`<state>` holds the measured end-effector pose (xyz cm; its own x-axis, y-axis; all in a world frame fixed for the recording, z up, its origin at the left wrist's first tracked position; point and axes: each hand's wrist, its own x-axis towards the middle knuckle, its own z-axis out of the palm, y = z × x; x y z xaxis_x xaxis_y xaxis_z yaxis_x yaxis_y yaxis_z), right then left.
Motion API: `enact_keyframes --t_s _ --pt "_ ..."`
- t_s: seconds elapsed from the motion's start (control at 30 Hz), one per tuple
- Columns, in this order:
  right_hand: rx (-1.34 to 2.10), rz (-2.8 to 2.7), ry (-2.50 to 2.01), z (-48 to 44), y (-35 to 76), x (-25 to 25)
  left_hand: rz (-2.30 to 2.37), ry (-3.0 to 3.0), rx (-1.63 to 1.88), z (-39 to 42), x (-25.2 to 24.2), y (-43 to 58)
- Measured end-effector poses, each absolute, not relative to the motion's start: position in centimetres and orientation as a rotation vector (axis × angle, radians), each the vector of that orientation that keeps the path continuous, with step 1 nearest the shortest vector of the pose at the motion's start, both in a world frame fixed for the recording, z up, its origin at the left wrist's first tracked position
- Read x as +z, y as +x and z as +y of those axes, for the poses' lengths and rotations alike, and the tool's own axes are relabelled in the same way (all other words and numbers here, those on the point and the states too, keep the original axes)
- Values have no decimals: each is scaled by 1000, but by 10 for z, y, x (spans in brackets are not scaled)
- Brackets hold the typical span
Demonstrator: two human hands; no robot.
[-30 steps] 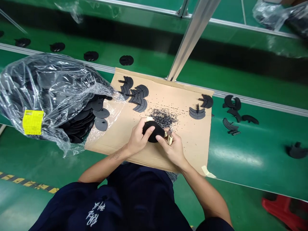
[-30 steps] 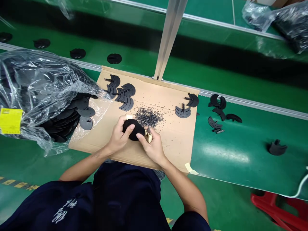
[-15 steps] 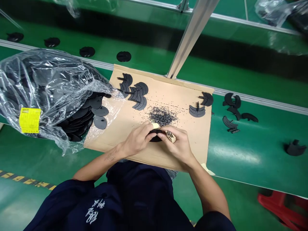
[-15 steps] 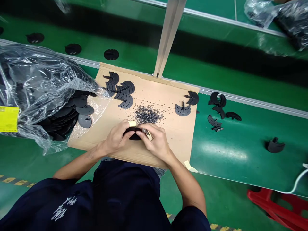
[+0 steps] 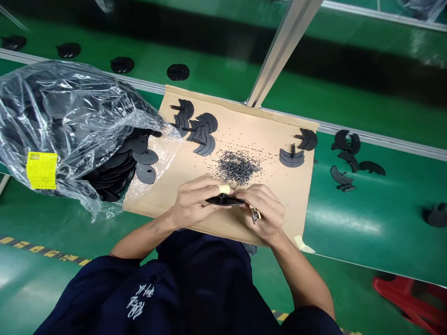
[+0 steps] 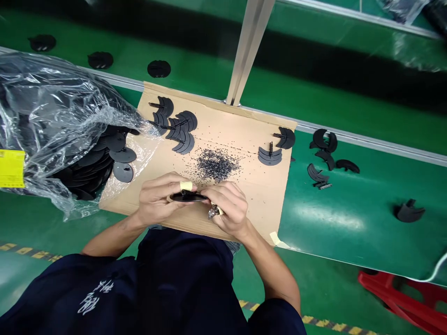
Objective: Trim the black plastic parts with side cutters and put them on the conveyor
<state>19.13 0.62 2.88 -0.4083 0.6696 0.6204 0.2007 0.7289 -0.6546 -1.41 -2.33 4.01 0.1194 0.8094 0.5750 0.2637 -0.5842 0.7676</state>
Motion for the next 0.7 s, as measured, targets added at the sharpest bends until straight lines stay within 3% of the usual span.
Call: enact_keyframes --t_s 0.7 --pt "776 -1883 -649 2 190 27 1129 2009 1515 -29 40 -6"
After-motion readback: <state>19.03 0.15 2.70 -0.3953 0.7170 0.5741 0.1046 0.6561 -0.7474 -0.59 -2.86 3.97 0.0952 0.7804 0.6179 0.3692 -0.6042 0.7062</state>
